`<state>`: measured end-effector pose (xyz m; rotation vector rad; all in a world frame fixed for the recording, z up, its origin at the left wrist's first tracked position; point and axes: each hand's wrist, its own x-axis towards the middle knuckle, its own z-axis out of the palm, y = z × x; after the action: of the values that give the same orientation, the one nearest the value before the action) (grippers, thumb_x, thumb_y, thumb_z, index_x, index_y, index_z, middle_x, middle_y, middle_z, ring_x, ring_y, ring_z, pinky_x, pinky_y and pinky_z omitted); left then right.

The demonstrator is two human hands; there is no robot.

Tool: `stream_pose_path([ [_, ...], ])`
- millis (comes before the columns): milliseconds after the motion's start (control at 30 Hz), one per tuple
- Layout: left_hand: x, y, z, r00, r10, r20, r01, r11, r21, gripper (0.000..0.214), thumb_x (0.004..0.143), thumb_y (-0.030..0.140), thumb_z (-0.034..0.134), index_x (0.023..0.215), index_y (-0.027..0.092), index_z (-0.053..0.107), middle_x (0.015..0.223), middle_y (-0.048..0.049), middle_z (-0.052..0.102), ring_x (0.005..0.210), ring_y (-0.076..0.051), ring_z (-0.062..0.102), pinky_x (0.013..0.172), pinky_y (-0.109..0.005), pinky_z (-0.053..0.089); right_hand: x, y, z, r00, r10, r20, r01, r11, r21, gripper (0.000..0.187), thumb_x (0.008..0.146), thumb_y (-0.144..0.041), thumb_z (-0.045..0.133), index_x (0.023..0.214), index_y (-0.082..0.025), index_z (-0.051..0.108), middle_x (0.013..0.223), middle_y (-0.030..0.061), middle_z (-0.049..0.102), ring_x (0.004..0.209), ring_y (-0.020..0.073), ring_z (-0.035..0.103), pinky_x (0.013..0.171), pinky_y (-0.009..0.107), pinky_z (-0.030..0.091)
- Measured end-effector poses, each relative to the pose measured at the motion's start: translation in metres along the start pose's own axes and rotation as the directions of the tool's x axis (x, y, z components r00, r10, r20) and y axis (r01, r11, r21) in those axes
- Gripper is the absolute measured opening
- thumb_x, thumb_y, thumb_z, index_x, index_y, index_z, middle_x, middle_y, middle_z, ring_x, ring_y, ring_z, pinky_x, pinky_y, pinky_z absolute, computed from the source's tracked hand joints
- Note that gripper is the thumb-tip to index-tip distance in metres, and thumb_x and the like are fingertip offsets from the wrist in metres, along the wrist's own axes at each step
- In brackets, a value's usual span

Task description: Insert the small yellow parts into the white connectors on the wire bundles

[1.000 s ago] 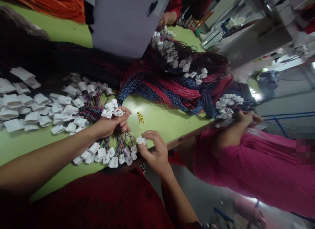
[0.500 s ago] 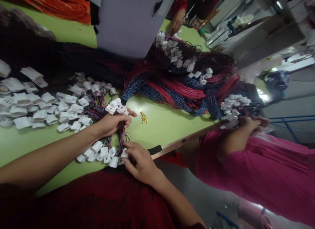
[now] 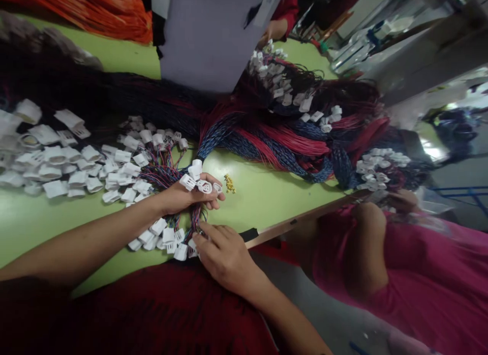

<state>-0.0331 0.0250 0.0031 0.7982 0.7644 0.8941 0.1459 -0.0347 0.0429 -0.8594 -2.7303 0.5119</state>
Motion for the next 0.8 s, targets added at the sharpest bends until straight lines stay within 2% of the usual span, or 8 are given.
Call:
stream_pose_path([
  [100, 0.001, -0.003, -0.001, 0.999, -0.034, 0.011, 0.034, 0.999, 0.022, 0.032, 0.076, 0.025, 0.068, 0.103, 0.014, 0.054, 0.076, -0.0033, 0.068, 0.067, -0.013, 0.065, 0.063, -0.023, 0.051, 0.000, 0.003, 0.004, 0.996, 0.054, -0.066, -0.055, 0.998, -0.006, 0.015, 0.085, -0.016, 0.047, 0.090, -0.018, 0.062, 0.093, 0.0115, 0.066, 0.078, 0.0185, 0.059, 0.068, 0.033, 0.048],
  [200, 0.002, -0.003, -0.001, 0.999, -0.050, 0.003, 0.050, 0.999, 0.001, 0.034, 0.077, 0.024, 0.067, 0.106, 0.014, 0.053, 0.076, -0.0032, 0.068, 0.066, -0.013, 0.065, 0.062, -0.024, 0.051, 0.002, 0.000, 0.014, 0.999, 0.010, -0.036, -0.008, 0.998, 0.069, 0.016, 0.085, -0.014, 0.046, 0.088, -0.017, 0.062, 0.083, 0.0097, 0.064, 0.075, 0.0172, 0.056, 0.066, 0.031, 0.047],
  [300, 0.002, -0.001, 0.000, 0.999, -0.039, -0.023, 0.039, 0.999, 0.027, 0.026, 0.076, 0.024, 0.068, 0.097, 0.013, 0.057, 0.073, -0.0033, 0.068, 0.062, -0.012, 0.064, 0.059, -0.023, 0.050, 0.003, 0.000, 0.020, 0.999, -0.034, -0.027, 0.037, 0.990, 0.138, 0.015, 0.085, -0.015, 0.047, 0.089, -0.016, 0.062, 0.081, 0.0090, 0.064, 0.074, 0.0167, 0.056, 0.067, 0.030, 0.047],
  [367, 0.002, 0.000, 0.000, 0.999, -0.034, -0.025, 0.035, 0.998, 0.051, 0.023, 0.075, 0.025, 0.069, 0.090, 0.012, 0.058, 0.069, -0.0029, 0.067, 0.059, -0.011, 0.062, 0.056, -0.022, 0.048, 0.003, 0.009, 0.019, 0.995, 0.056, -0.087, -0.039, 0.981, 0.190, 0.016, 0.085, -0.017, 0.047, 0.086, -0.018, 0.063, 0.077, 0.0070, 0.064, 0.072, 0.0161, 0.057, 0.067, 0.030, 0.046],
  [433, 0.002, 0.000, 0.000, 0.999, -0.041, -0.013, 0.041, 0.997, 0.064, 0.023, 0.074, 0.026, 0.069, 0.090, 0.013, 0.058, 0.067, -0.0022, 0.066, 0.057, -0.010, 0.060, 0.054, -0.022, 0.047, 0.003, 0.025, 0.016, 0.935, 0.290, -0.203, -0.245, 0.944, 0.219, 0.019, 0.086, -0.020, 0.045, 0.082, -0.020, 0.063, 0.072, 0.0050, 0.063, 0.068, 0.0155, 0.056, 0.065, 0.030, 0.045],
  [500, 0.003, -0.001, 0.000, 0.999, -0.044, -0.008, 0.045, 0.996, 0.071, 0.025, 0.075, 0.026, 0.069, 0.093, 0.013, 0.057, 0.066, -0.0013, 0.065, 0.056, -0.010, 0.058, 0.053, -0.021, 0.045, 0.004, 0.045, 0.014, 0.798, 0.521, -0.304, -0.468, 0.853, 0.232, 0.020, 0.087, -0.024, 0.044, 0.080, -0.021, 0.063, 0.071, 0.0040, 0.062, 0.066, 0.0154, 0.055, 0.064, 0.029, 0.044],
  [567, 0.004, -0.002, 0.000, 0.999, -0.050, -0.015, 0.051, 0.996, 0.076, 0.024, 0.076, 0.025, 0.068, 0.095, 0.014, 0.057, 0.066, -0.0007, 0.064, 0.055, -0.009, 0.056, 0.053, -0.020, 0.044, 0.008, 0.061, 0.015, 0.714, 0.625, -0.316, -0.574, 0.781, 0.247, 0.020, 0.085, -0.028, 0.045, 0.079, -0.020, 0.063, 0.071, 0.0031, 0.062, 0.065, 0.0152, 0.055, 0.063, 0.028, 0.042],
  [800, 0.003, -0.003, -0.002, 0.998, -0.049, -0.025, 0.051, 0.997, 0.054, 0.030, 0.071, 0.022, 0.071, 0.098, 0.015, 0.060, 0.077, -0.0021, 0.067, 0.066, -0.011, 0.061, 0.060, -0.022, 0.048, 0.027, 0.072, 0.027, 0.652, 0.710, -0.268, -0.701, 0.698, 0.145, 0.019, 0.082, -0.034, 0.051, 0.083, -0.020, 0.062, 0.075, 0.0044, 0.064, 0.065, 0.0161, 0.054, 0.062, 0.027, 0.038],
])
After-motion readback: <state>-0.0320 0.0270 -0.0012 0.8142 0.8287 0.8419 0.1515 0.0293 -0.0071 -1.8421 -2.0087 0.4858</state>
